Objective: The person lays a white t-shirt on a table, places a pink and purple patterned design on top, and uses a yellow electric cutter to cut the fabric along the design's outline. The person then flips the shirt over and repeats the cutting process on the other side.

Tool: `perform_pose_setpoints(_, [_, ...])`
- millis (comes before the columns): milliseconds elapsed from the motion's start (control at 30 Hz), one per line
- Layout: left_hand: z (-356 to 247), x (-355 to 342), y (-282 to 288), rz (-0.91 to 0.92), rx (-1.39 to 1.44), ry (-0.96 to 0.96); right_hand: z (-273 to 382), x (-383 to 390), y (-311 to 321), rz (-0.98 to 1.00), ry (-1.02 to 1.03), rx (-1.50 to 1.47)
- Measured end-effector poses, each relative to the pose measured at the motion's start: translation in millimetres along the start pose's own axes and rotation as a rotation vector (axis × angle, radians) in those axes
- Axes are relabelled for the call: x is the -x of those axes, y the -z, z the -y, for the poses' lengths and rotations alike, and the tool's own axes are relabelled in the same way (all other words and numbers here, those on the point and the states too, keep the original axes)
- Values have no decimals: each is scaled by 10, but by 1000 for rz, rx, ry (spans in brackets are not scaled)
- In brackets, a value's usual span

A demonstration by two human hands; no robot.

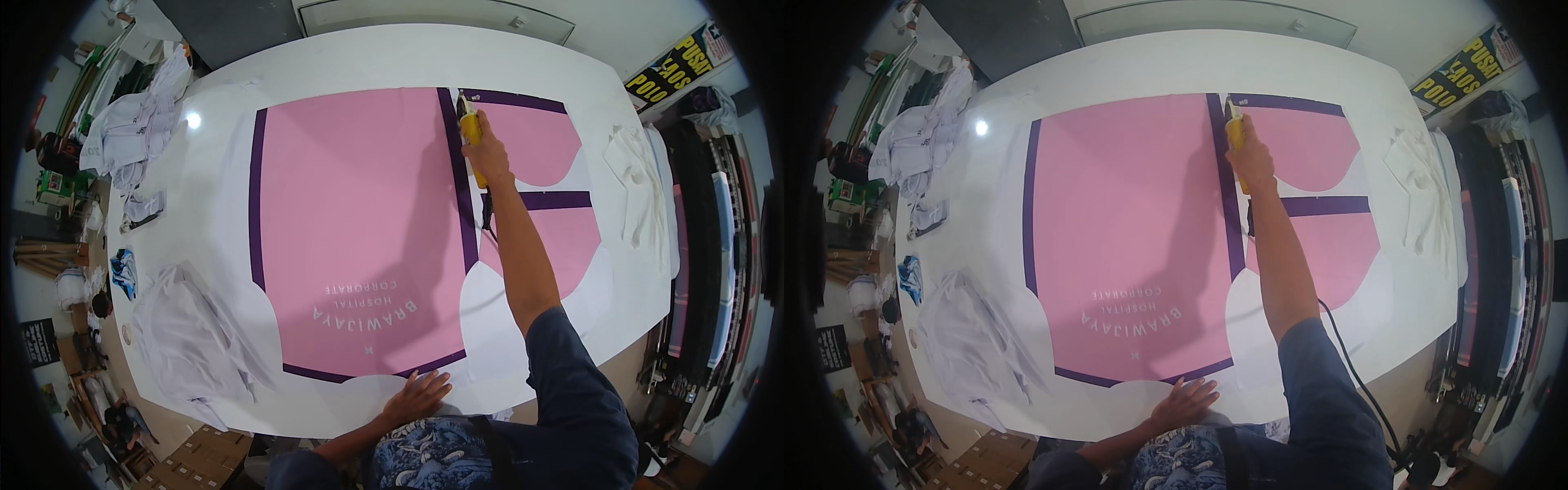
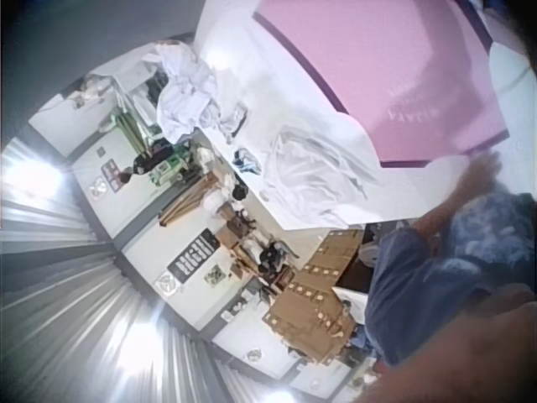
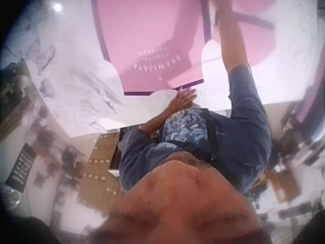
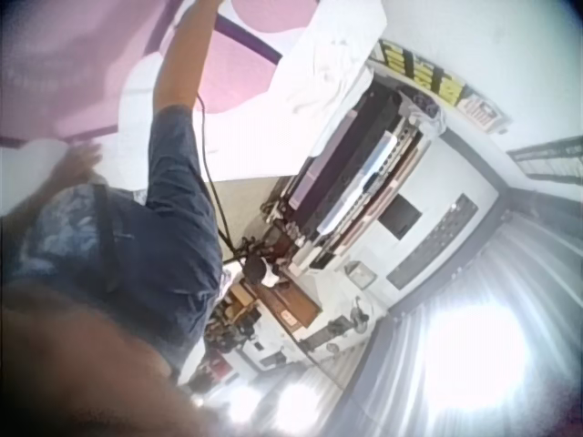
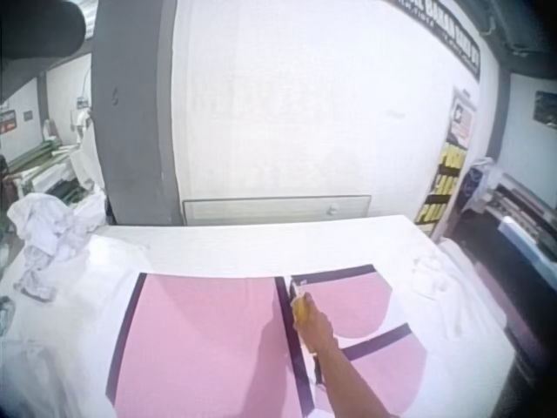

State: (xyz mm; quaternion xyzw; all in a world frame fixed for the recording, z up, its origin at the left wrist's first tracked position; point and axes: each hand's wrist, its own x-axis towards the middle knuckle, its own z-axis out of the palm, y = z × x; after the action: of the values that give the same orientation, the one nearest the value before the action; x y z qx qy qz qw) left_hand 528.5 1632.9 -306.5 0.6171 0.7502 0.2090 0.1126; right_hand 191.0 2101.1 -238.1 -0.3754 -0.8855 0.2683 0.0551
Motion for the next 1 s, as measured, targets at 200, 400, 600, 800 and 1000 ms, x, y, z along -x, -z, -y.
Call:
perform_pose_setpoints(200, [-17,11,0,35,8,22,113,-356,-29,-7,4,0])
perform_pose_setpoints(400, [33,68,-28,9,83,-3,204,-668,-20,9,31,-7])
perform_pose_setpoints(600, [38,24,29,-116,194,53,211,-1001,-81,7,57,-89])
perform_pose_setpoints(800, [-2,-773,115,-105,140,131,-1,-1300,12,33,-75,-571])
perform_pose_setpoints(1000, [-221,-1700,-24,149,48,182,-955,-1085,334,217,32,-1058])
